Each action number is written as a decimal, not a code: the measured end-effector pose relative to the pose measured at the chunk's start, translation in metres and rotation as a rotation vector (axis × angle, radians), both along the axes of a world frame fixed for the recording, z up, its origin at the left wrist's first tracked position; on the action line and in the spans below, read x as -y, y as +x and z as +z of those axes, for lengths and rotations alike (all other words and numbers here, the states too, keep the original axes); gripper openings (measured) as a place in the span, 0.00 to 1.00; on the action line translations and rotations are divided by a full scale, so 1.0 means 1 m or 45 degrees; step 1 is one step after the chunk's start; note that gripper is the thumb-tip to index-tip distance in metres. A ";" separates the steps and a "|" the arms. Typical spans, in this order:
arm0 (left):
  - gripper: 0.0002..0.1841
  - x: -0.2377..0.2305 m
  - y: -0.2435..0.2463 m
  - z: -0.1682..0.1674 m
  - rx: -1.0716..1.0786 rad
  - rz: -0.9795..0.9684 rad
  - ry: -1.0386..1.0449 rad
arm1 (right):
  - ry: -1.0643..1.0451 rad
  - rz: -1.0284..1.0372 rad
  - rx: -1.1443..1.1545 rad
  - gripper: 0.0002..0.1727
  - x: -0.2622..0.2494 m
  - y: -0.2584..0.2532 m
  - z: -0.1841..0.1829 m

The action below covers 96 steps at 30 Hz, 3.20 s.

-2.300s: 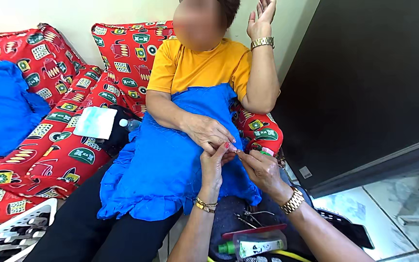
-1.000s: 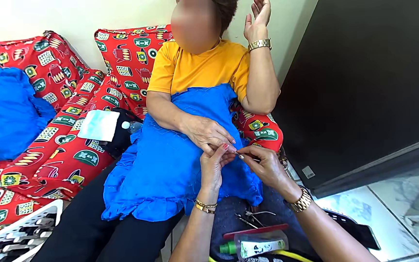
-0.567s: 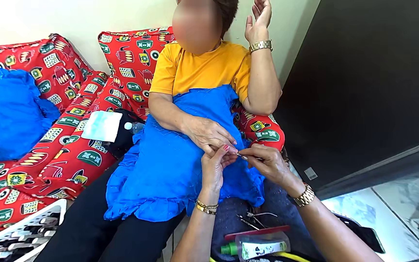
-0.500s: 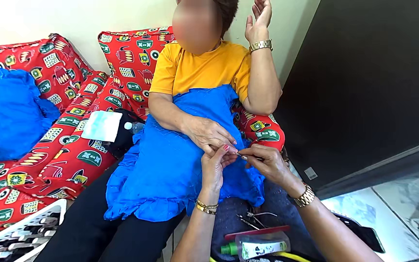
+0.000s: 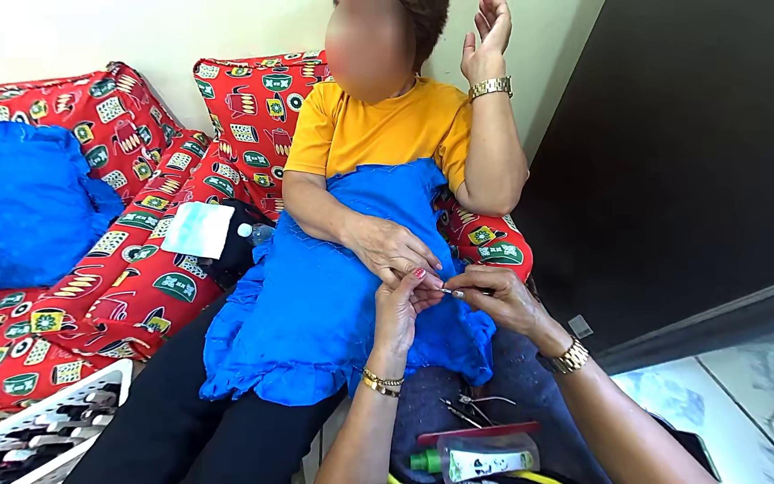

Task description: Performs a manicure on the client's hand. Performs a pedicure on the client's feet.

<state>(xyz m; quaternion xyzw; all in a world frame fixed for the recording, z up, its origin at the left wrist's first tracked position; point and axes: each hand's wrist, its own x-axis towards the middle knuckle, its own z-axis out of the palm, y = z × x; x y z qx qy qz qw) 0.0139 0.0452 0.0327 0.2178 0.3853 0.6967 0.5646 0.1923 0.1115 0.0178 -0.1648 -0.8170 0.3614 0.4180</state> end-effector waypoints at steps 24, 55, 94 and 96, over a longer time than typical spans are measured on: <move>0.13 0.003 -0.002 0.005 0.038 -0.003 0.018 | 0.112 -0.085 0.170 0.15 0.007 0.005 0.017; 0.11 0.000 -0.001 0.002 -0.011 0.035 -0.005 | 0.178 -0.244 0.316 0.16 0.015 -0.005 0.021; 0.16 0.002 -0.006 0.004 0.028 -0.027 0.047 | -0.191 0.038 0.117 0.14 0.009 0.000 0.019; 0.15 0.002 -0.006 0.004 0.034 -0.024 0.047 | -0.202 0.039 0.094 0.14 0.010 0.000 0.018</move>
